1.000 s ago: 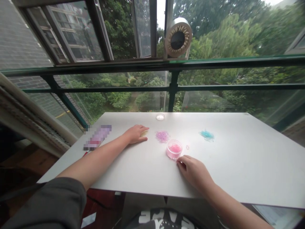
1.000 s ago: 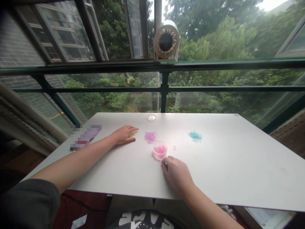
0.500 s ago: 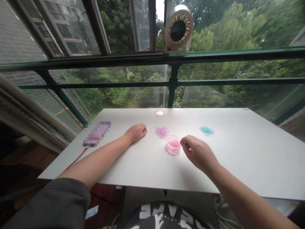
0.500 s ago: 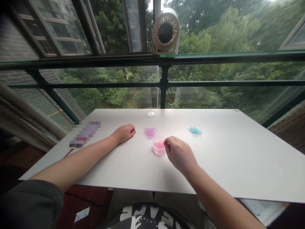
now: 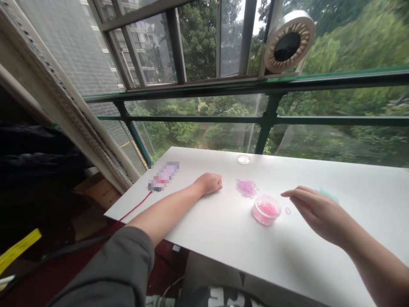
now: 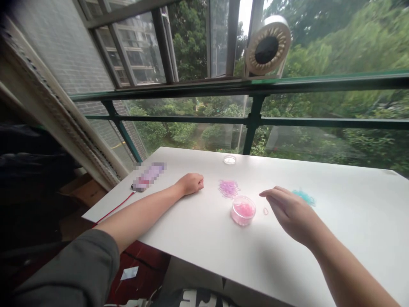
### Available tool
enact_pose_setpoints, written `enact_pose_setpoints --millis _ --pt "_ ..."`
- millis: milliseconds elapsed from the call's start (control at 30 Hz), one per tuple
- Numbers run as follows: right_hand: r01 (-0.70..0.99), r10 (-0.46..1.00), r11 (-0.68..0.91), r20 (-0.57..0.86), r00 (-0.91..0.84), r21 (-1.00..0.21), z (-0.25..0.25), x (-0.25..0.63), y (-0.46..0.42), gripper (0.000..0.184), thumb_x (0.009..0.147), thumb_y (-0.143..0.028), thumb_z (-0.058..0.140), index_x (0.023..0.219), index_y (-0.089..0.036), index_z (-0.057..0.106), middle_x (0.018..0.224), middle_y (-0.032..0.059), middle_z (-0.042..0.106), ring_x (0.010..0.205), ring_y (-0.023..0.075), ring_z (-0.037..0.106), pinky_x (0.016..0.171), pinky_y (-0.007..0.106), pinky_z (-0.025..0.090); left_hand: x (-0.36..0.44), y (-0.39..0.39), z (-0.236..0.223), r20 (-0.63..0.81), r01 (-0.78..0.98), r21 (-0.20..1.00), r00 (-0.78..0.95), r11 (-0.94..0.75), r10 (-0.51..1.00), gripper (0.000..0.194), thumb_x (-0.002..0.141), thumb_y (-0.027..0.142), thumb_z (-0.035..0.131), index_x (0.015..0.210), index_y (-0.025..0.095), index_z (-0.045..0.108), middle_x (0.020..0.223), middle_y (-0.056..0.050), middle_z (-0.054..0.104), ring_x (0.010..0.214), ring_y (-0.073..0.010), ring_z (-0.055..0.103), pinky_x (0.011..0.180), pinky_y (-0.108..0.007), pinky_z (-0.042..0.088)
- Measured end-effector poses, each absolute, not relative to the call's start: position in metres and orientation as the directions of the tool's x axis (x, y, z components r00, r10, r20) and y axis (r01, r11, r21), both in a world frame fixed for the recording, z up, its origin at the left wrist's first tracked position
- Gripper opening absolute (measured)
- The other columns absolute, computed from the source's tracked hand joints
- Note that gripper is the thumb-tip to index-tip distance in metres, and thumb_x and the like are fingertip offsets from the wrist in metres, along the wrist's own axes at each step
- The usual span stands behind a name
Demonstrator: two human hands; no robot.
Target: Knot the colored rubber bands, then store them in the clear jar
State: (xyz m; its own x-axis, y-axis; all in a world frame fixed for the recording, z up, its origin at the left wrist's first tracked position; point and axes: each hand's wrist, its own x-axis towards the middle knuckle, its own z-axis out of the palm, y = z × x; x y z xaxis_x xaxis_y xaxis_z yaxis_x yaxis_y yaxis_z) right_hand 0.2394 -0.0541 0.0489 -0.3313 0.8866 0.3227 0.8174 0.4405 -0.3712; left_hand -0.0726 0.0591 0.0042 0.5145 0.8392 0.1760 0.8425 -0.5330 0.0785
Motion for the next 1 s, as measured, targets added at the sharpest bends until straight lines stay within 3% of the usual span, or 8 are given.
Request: enact_pose_setpoints --millis 100,300,400,467,533,667,867,1000 --pt "0.840 0.925 0.340 0.309 -0.220 -0.422 0.036 0.261 -0.047 0.026 0.087 -0.032 0.040 0.093 -0.022 0.063 0.092 0.0097 0.064 0.079 0.0224 0.061 0.066 0.033 0.047 -0.076 0.061 0.009 0.238 0.853 0.183 0.443 -0.488 0.864 0.018 0.076 0.018 0.040 0.065 0.016 0.054 0.065 -0.002 0.060 0.064 -0.0141 0.054 0.062 -0.024 0.041" --pt "0.839 0.966 0.246 0.190 -0.173 -0.485 0.004 0.273 -0.046 0.024 0.083 -0.031 0.044 0.090 -0.020 0.065 0.085 0.0067 0.065 0.068 0.0183 0.058 0.063 0.032 0.046 -0.032 0.052 0.041 0.362 0.804 0.371 0.336 -0.465 0.870 0.042 0.089 0.023 0.012 0.071 0.015 0.049 0.058 0.000 0.050 0.056 -0.0108 0.047 0.055 -0.021 0.038" --pt "0.827 0.959 0.271 0.214 -0.187 -0.493 -0.003 0.267 -0.050 0.026 0.083 -0.031 0.045 0.095 -0.019 0.064 0.079 0.0050 0.062 0.060 0.0144 0.054 0.060 0.028 0.044 0.012 0.030 0.057 0.411 0.635 0.483 0.443 -0.603 0.797 0.038 0.088 0.026 0.019 0.069 0.015 0.050 0.058 0.000 0.053 0.056 -0.0106 0.048 0.055 -0.021 0.039" --pt "0.822 0.953 0.288 0.228 -0.198 -0.491 -0.005 0.264 -0.051 0.024 0.081 -0.031 0.048 0.095 -0.019 0.064 0.078 0.0036 0.060 0.058 0.0127 0.052 0.060 0.027 0.043 0.040 0.015 0.064 0.308 0.589 0.357 0.658 -0.725 0.687 0.029 0.084 0.025 0.031 0.069 0.016 0.054 0.063 -0.001 0.059 0.059 -0.0116 0.052 0.055 -0.022 0.039" --pt "0.823 0.950 0.294 0.241 -0.198 -0.485 -0.007 0.262 -0.051 0.021 0.079 -0.029 0.051 0.092 -0.021 0.065 0.078 0.0023 0.058 0.059 0.0118 0.052 0.061 0.026 0.042 0.060 0.004 0.069 0.119 0.545 0.145 0.819 -0.826 0.561 0.024 0.080 0.025 0.039 0.070 0.016 0.059 0.068 -0.004 0.064 0.061 -0.0146 0.055 0.056 -0.024 0.039" --pt "0.836 0.951 0.278 0.261 -0.168 -0.473 -0.009 0.259 -0.049 0.017 0.078 -0.025 0.051 0.086 -0.023 0.067 0.075 0.0006 0.056 0.062 0.0117 0.052 0.062 0.025 0.040 0.077 0.000 0.078 -0.191 0.420 -0.149 0.876 -0.895 0.443 0.026 0.079 0.024 0.042 0.077 0.016 0.067 0.075 -0.011 0.068 0.064 -0.0201 0.061 0.056 -0.028 0.041" --pt "0.847 0.952 0.262 0.267 -0.148 -0.463 -0.007 0.254 -0.050 0.015 0.078 -0.027 0.053 0.084 -0.022 0.066 0.071 -0.0004 0.054 0.062 0.0118 0.050 0.060 0.024 0.037 0.077 0.012 0.087 -0.359 0.330 -0.277 0.835 -0.902 0.416 0.023 0.078 0.019 0.047 0.076 0.014 0.069 0.073 -0.011 0.068 0.061 -0.0208 0.062 0.052 -0.027 0.041" --pt "0.843 0.948 0.274 0.276 -0.157 -0.463 -0.007 0.254 -0.052 0.015 0.079 -0.027 0.053 0.084 -0.022 0.066 0.072 0.0000 0.054 0.063 0.0119 0.050 0.060 0.024 0.036 0.075 0.017 0.085 -0.334 0.310 -0.258 0.860 -0.915 0.386 0.019 0.076 0.024 0.053 0.071 0.014 0.069 0.070 -0.011 0.067 0.062 -0.0210 0.062 0.054 -0.027 0.042"
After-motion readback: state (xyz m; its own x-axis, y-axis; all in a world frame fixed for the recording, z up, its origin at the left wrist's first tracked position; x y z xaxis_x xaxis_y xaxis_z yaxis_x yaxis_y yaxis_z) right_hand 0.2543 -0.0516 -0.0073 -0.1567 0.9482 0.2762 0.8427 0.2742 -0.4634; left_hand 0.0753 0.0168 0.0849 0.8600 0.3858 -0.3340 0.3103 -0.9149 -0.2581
